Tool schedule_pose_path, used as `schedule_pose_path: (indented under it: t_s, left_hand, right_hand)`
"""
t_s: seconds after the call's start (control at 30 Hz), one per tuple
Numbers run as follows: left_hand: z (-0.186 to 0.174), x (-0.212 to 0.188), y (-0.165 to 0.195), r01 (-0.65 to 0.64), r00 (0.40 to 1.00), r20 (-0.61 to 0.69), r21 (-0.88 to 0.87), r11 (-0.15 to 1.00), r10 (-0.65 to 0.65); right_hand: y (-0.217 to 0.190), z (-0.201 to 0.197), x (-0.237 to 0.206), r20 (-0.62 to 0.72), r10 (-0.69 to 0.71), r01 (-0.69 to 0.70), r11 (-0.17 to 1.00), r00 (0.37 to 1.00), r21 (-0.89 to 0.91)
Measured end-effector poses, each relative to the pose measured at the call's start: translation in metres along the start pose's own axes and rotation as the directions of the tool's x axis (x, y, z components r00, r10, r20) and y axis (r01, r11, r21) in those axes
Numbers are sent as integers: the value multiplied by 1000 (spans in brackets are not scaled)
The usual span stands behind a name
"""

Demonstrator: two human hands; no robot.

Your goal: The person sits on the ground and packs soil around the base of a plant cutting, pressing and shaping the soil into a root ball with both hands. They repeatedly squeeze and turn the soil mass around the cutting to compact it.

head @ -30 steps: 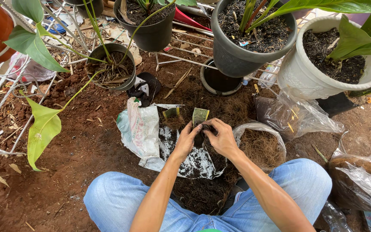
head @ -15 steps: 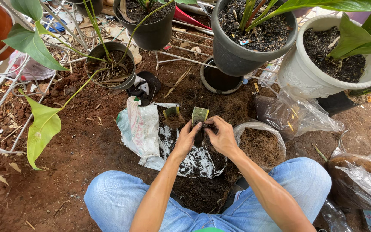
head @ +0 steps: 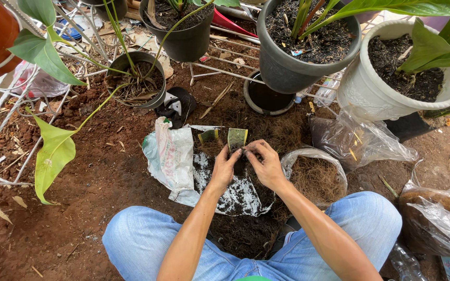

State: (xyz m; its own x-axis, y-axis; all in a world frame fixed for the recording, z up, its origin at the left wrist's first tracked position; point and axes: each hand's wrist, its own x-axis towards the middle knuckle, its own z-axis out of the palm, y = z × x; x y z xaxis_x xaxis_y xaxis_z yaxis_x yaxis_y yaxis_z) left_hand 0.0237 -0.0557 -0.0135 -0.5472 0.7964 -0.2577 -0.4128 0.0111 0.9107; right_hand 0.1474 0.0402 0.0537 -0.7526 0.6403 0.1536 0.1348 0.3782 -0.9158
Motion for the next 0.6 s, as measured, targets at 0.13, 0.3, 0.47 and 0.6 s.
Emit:
schedule_pose_path:
  t_s: [0.13, 0.3, 0.47, 0.6]
  left_hand:
    - [-1, 3, -4, -14, 999, 35, -82, 997, 17]
    - [-2, 2, -1, -36, 999, 39, 9, 999, 35]
    - [3, -4, 11, 17, 999, 31, 195, 981, -23]
    - [8, -8, 19, 19, 1000, 15, 285, 958, -24]
  right_hand:
    - [7, 1, 0, 7, 41, -41, 994, 999, 105]
    - [3, -1, 1, 36, 207, -207, 978, 978, 9]
    - [-2, -6, 3, 48, 285, -279, 956, 957, -94]
    - [1, -6, 2, 35, 130, -127, 989, 991, -75]
